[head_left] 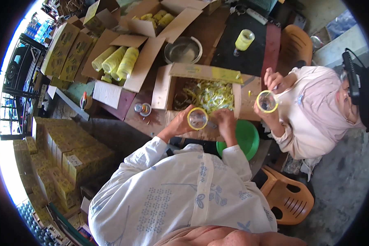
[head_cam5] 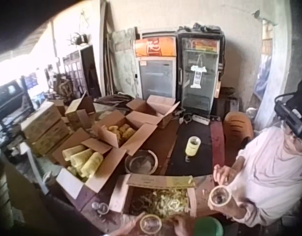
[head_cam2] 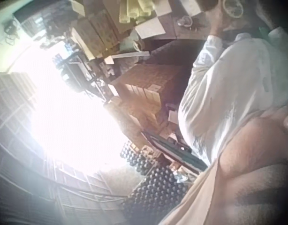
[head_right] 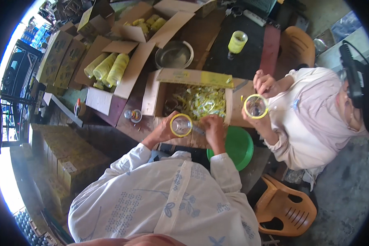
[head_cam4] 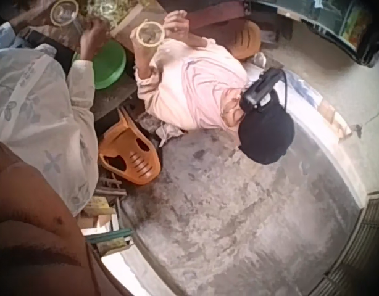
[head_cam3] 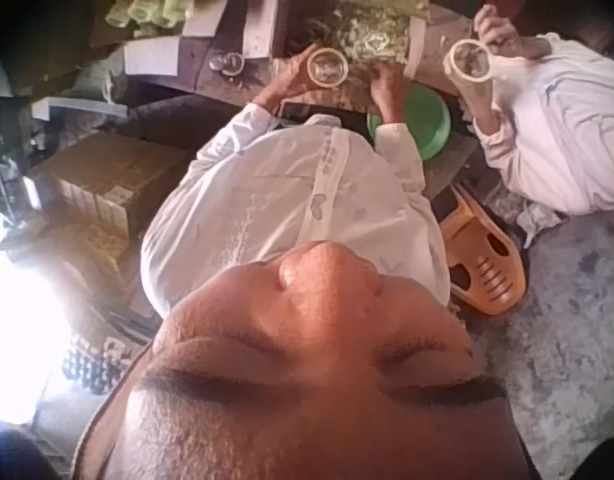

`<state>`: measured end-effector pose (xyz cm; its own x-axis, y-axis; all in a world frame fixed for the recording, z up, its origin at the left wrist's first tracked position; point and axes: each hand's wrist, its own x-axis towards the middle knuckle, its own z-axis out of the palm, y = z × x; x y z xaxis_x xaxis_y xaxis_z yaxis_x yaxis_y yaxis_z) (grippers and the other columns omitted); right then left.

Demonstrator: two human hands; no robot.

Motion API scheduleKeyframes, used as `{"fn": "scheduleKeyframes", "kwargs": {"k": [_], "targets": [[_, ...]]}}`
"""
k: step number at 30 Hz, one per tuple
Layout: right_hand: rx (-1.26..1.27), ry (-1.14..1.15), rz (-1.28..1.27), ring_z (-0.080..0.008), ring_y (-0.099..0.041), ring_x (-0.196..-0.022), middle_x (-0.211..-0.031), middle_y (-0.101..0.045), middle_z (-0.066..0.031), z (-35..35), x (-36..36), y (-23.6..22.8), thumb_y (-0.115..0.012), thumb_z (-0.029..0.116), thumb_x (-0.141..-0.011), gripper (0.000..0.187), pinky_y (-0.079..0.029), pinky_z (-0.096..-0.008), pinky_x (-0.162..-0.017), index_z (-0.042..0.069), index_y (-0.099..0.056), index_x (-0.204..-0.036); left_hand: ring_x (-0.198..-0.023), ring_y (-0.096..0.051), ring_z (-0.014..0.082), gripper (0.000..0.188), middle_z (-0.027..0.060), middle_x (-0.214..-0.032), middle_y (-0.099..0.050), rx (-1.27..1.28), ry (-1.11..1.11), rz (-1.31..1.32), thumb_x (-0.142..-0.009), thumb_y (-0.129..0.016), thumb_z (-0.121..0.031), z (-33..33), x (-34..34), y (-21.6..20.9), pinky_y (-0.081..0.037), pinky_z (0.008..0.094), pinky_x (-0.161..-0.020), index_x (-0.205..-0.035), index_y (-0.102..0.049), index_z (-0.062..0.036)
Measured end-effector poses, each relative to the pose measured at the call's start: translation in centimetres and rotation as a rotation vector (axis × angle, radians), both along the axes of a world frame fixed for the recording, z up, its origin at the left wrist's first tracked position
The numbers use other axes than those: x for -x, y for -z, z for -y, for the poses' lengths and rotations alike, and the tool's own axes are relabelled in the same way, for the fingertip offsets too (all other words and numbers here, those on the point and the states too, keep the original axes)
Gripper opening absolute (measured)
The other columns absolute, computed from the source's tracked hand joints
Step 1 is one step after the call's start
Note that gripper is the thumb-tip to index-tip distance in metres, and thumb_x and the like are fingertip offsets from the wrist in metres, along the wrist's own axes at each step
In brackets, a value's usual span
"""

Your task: The person applies yellow labels to containers and handles snack items from a box on a table.

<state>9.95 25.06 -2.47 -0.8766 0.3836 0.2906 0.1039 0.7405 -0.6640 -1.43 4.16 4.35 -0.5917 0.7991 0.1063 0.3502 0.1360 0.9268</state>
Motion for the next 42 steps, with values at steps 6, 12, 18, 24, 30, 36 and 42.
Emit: {"fn": "scheduleKeyframes", "kwargs": {"k": [6, 12, 18, 24, 30, 36, 42], "targets": [[0.020, 0.002, -0.008, -0.0312, -0.060, -0.090, -0.096, -0.062, -0.0122, -0.6, -0.5, -2.5, -0.069, -0.001, -0.078, 0.027, -0.048, -0.0419, -0.080, 0.010, -0.069, -0.103, -0.102, -0.065, 0.0249, 0.070, 0.0110, -0.110, -0.063, 0.017, -0.059, 0.016, -0.067, -0.091, -0.022, -1.0, 1.1, -1.8, -0.051, 0.0357, -0.090, -0.121, -0.050, -0.0041], [0.018, 0.387, -0.088, -0.0338, -0.060, -0.087, -0.095, -0.057, -0.0151, -3.0, -7.6, 1.2, -0.062, -0.003, -0.084, 0.019, -0.046, -0.0415, -0.073, 0.003, -0.062, -0.102, -0.111, -0.056, 0.0182, 0.070, 0.0071, -0.119, -0.055, -0.142, -0.030, 0.340, -0.077, -0.084, -0.021, -1.3, 0.6, 0.3, -0.048, 0.0345, -0.096, -0.132, -0.041, -0.0061], [-0.430, 0.420, 0.631, -0.0351, -0.056, -0.105, -0.101, -0.060, -0.0141, -1.2, -14.5, 5.8, -0.068, 0.013, -0.082, 0.023, -0.042, -0.0524, -0.087, 0.004, -0.063, -0.102, -0.121, -0.051, 0.0163, 0.061, 0.0068, -0.127, -0.054, -0.212, -0.051, 0.760, -0.090, -0.069, -0.014, -1.0, -1.0, -0.1, -0.045, 0.0343, -0.101, -0.141, -0.036, -0.0083], [-0.341, 0.337, 0.794, -0.0312, -0.052, -0.114, -0.118, -0.057, -0.0080, -0.4, -14.5, 6.1, -0.068, 0.019, -0.081, 0.020, -0.039, -0.0523, -0.090, 0.009, -0.066, -0.099, -0.122, -0.051, 0.0165, 0.060, 0.0061, -0.128, -0.054, -0.165, -0.019, 0.806, -0.090, -0.072, -0.018, -0.5, -2.2, 0.0, -0.044, 0.0345, -0.102, -0.139, -0.040, -0.0051], [-0.245, 0.469, 0.513, -0.0309, -0.052, -0.112, -0.107, -0.059, -0.0079, 1.2, -13.5, 0.8, -0.071, 0.012, -0.078, 0.017, -0.037, -0.0521, -0.089, 0.015, -0.067, -0.094, -0.117, -0.056, 0.0183, 0.065, 0.0105, -0.125, -0.058, -0.089, -0.017, 0.253, -0.084, -0.079, -0.024, 0.7, -2.3, 1.7, -0.046, 0.0350, -0.099, -0.133, -0.045, -0.0024], [-0.001, 0.241, 0.067, -0.0270, -0.060, -0.089, -0.092, -0.062, -0.0087, 2.0, -10.9, -3.3, -0.070, 0.007, -0.081, 0.014, -0.045, -0.0419, -0.078, 0.012, -0.067, -0.094, -0.112, -0.060, 0.0290, 0.071, 0.0175, -0.118, -0.061, -0.025, -0.090, -0.008, -0.078, -0.083, -0.029, 1.1, -4.0, 0.6, -0.047, 0.0383, -0.097, -0.130, -0.045, 0.0005], [0.142, 0.047, -0.155, -0.0248, -0.062, -0.079, -0.087, -0.065, -0.0089, 5.5, -6.4, -9.2, -0.069, 0.005, -0.087, 0.008, -0.049, -0.0335, -0.067, 0.005, -0.069, -0.095, -0.114, -0.060, 0.0330, 0.076, 0.0206, -0.122, -0.061, 0.041, -0.090, -0.129, -0.075, -0.084, -0.031, 1.8, -4.6, -0.2, -0.047, 0.0398, -0.097, -0.133, -0.047, 0.0007]]}}
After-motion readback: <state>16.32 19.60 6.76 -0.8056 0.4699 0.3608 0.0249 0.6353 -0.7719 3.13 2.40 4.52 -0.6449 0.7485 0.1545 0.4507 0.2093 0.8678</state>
